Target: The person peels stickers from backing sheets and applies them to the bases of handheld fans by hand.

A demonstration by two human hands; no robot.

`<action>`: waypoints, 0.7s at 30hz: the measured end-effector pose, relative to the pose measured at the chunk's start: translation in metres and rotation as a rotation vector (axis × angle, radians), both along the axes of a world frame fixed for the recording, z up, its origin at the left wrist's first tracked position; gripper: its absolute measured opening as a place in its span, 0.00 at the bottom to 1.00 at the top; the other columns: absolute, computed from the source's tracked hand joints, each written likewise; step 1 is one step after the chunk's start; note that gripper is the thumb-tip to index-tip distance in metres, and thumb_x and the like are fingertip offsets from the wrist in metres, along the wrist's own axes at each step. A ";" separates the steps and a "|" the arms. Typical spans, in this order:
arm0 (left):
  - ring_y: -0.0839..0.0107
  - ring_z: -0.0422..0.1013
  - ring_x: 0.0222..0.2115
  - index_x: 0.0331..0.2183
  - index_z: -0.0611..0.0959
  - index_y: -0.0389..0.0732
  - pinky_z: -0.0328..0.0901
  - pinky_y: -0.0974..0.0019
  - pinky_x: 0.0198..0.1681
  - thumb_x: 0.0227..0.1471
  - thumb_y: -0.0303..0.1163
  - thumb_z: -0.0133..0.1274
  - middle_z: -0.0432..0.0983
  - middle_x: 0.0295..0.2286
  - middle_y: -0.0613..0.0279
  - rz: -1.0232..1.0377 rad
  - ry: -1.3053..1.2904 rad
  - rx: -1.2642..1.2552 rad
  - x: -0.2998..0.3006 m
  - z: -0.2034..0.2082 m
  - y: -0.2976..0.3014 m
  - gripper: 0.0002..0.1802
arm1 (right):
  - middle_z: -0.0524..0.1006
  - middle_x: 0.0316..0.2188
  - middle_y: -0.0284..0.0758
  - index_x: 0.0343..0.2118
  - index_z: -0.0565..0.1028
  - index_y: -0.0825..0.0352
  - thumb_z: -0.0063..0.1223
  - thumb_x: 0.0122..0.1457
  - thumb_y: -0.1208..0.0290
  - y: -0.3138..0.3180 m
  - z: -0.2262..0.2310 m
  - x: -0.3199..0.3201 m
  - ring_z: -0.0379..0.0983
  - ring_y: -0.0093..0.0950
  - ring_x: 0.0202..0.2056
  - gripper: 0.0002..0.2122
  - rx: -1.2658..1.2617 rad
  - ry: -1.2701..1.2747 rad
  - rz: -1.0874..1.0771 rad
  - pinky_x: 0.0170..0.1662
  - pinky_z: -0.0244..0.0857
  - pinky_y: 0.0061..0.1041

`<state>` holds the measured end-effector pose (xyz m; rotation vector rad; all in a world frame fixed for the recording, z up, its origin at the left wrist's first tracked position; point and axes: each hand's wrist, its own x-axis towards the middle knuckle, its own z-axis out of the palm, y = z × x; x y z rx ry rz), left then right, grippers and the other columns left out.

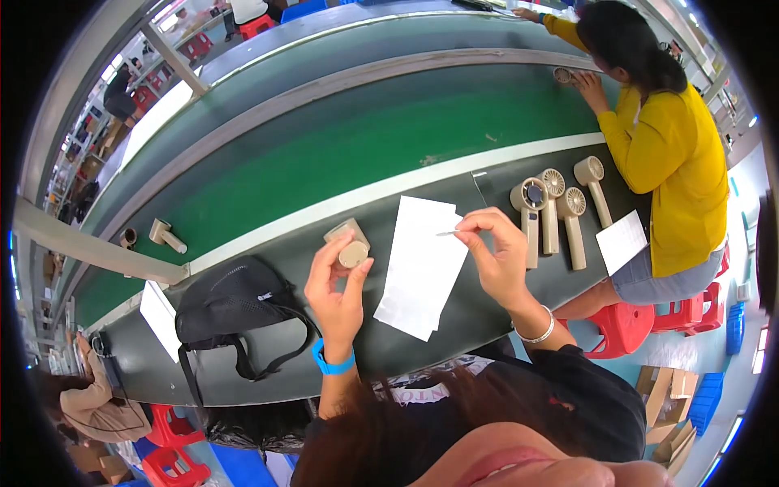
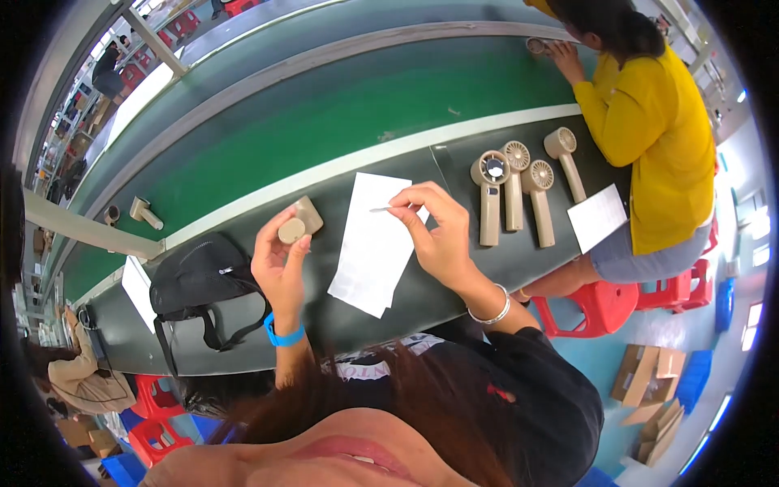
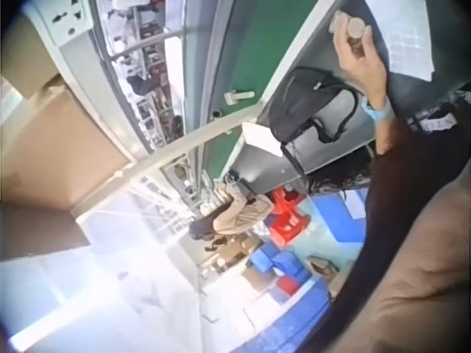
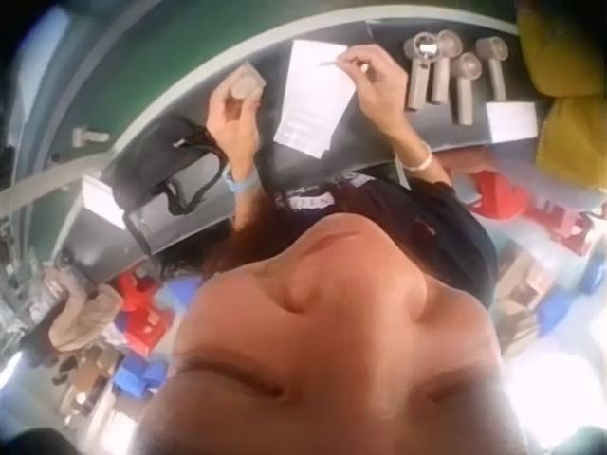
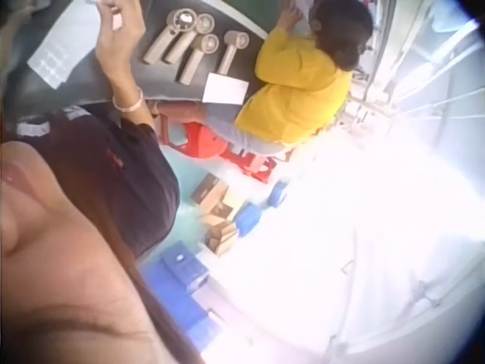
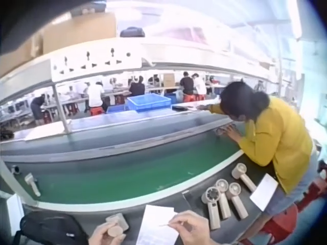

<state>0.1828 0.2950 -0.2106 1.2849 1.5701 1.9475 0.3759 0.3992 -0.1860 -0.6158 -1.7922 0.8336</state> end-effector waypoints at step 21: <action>0.64 0.70 0.39 0.43 0.74 0.28 0.71 0.71 0.32 0.50 0.28 0.54 0.71 0.41 0.45 0.074 0.042 0.171 -0.005 -0.022 -0.002 0.18 | 0.74 0.29 0.34 0.28 0.74 0.70 0.56 0.49 0.82 0.028 -0.031 -0.039 0.69 0.22 0.29 0.04 -0.127 -0.026 0.109 0.34 0.64 0.20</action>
